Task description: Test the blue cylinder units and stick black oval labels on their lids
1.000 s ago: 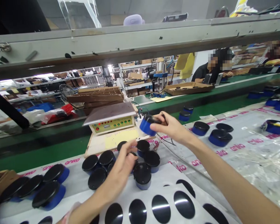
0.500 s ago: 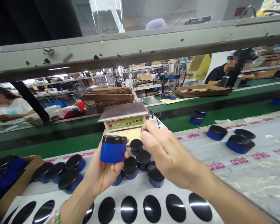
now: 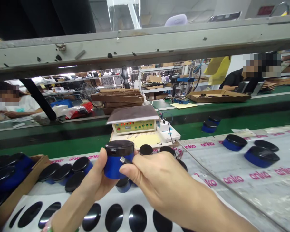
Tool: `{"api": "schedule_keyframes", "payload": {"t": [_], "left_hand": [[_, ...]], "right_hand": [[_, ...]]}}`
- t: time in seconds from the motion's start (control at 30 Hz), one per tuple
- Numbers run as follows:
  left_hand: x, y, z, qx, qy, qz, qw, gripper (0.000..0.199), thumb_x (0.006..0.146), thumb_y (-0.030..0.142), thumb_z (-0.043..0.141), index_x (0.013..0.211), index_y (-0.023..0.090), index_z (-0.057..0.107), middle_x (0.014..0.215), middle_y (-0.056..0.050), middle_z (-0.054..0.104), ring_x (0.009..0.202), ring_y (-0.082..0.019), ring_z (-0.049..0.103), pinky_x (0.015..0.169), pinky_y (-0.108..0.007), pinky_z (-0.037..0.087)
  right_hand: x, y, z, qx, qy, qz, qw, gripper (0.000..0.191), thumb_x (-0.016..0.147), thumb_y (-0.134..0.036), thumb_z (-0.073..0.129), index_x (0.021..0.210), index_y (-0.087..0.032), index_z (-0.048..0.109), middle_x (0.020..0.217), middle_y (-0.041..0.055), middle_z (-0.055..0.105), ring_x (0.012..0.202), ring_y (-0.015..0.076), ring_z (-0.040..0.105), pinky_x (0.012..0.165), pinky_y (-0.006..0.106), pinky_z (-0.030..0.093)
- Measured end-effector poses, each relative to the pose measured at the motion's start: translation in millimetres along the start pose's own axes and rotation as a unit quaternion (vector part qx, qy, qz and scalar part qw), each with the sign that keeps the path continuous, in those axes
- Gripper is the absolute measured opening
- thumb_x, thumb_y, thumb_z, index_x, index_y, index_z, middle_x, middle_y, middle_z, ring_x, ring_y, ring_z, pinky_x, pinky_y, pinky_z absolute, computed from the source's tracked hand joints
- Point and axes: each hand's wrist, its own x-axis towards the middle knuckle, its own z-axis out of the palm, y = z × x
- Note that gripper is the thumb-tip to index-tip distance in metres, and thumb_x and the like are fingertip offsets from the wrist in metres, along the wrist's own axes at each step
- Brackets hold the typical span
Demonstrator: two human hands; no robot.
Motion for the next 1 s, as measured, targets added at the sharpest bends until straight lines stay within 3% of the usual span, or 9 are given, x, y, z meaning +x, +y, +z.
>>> {"api": "schedule_keyframes", "payload": {"t": [0.1,0.2,0.3,0.43,0.57,0.7,0.83,0.93,1.0], "left_hand": [[0,3,3.3,0.069,0.026,0.047,0.996,0.062,0.072,0.065,0.061,0.113,0.019,0.057,0.107,-0.008,0.065,0.108,-0.026,0.058,0.091,-0.035,0.048],[-2,6,3.5,0.11,0.05,0.053,0.991,0.054,0.08,0.064,0.052,0.114,0.023,0.052,0.112,-0.006,0.062,0.109,-0.023,0.057,0.094,-0.035,0.045],[-7,5,-2.3,0.248,0.068,0.111,0.96,0.046,0.083,0.058,0.052,0.115,0.026,0.046,0.116,-0.004,0.058,0.108,-0.02,0.056,0.095,-0.032,0.043],[-11,-4,-12.0,0.447,0.09,0.252,0.854,0.053,0.083,0.05,0.058,0.127,0.03,0.035,0.126,-0.005,0.047,0.115,-0.019,0.049,0.097,-0.031,0.042],[-7,-7,-12.4,0.53,0.036,0.365,0.765,0.066,0.083,0.043,0.062,0.134,0.029,0.023,0.135,-0.01,0.037,0.125,-0.024,0.041,0.101,-0.042,0.041],[0,5,-10.1,0.657,0.046,0.459,0.597,0.062,0.08,0.041,0.065,0.132,0.022,0.036,0.123,-0.011,0.04,0.126,-0.029,0.042,0.104,-0.048,0.04],[1,20,-12.2,0.702,0.034,0.549,0.452,0.045,0.077,0.031,0.072,0.116,0.016,0.054,0.105,-0.006,0.045,0.116,-0.026,0.049,0.098,-0.041,0.049],[-2,24,-10.1,0.714,-0.016,0.579,0.392,0.033,0.071,0.011,0.075,0.1,0.015,0.062,0.102,-0.004,0.043,0.117,-0.025,0.046,0.098,-0.038,0.05],[-4,24,-6.1,0.727,-0.022,0.575,0.375,0.027,0.069,0.005,0.074,0.092,0.017,0.065,0.098,-0.003,0.04,0.119,-0.025,0.044,0.099,-0.036,0.049]], "right_hand": [[-1,0,-2,-0.011,-0.01,0.003,1.0,0.038,0.099,-0.035,0.035,0.063,-0.02,0.033,0.054,-0.0052,0.042,0.046,0.0082,0.035,0.047,0.025,0.025],[-2,0,-5,-0.04,-0.003,-0.009,0.999,0.039,0.098,-0.034,0.037,0.062,-0.02,0.035,0.052,-0.005,0.042,0.044,0.0085,0.036,0.046,0.026,0.023],[-6,0,-6,-0.088,0.003,-0.003,0.996,0.039,0.097,-0.034,0.039,0.061,-0.021,0.039,0.05,-0.0038,0.047,0.043,0.0095,0.039,0.045,0.028,0.021],[-8,5,-4,-0.118,0.015,-0.021,0.993,0.038,0.098,-0.032,0.035,0.063,-0.021,0.041,0.05,-0.0036,0.049,0.04,0.0099,0.04,0.043,0.028,0.02],[0,21,1,-0.065,0.002,0.033,0.997,0.031,0.098,-0.031,0.036,0.069,-0.022,0.042,0.06,-0.0022,0.056,0.047,0.0108,0.047,0.045,0.024,0.027],[10,36,7,0.008,-0.059,0.061,0.996,0.015,0.096,-0.024,0.037,0.086,-0.022,0.047,0.075,-0.0006,0.063,0.063,0.0136,0.057,0.055,0.023,0.037],[13,43,14,0.005,0.0,-0.002,1.0,0.021,0.097,-0.025,0.034,0.081,-0.02,0.046,0.072,0.0017,0.06,0.06,0.0141,0.055,0.055,0.024,0.038],[13,47,20,-0.008,0.041,-0.051,0.998,0.019,0.096,-0.021,0.033,0.08,-0.02,0.044,0.068,0.0006,0.058,0.054,0.0128,0.052,0.049,0.023,0.035],[13,51,23,-0.027,0.055,-0.067,0.996,0.02,0.095,-0.019,0.033,0.078,-0.021,0.042,0.064,-0.0002,0.056,0.051,0.0126,0.051,0.046,0.023,0.034]]}}
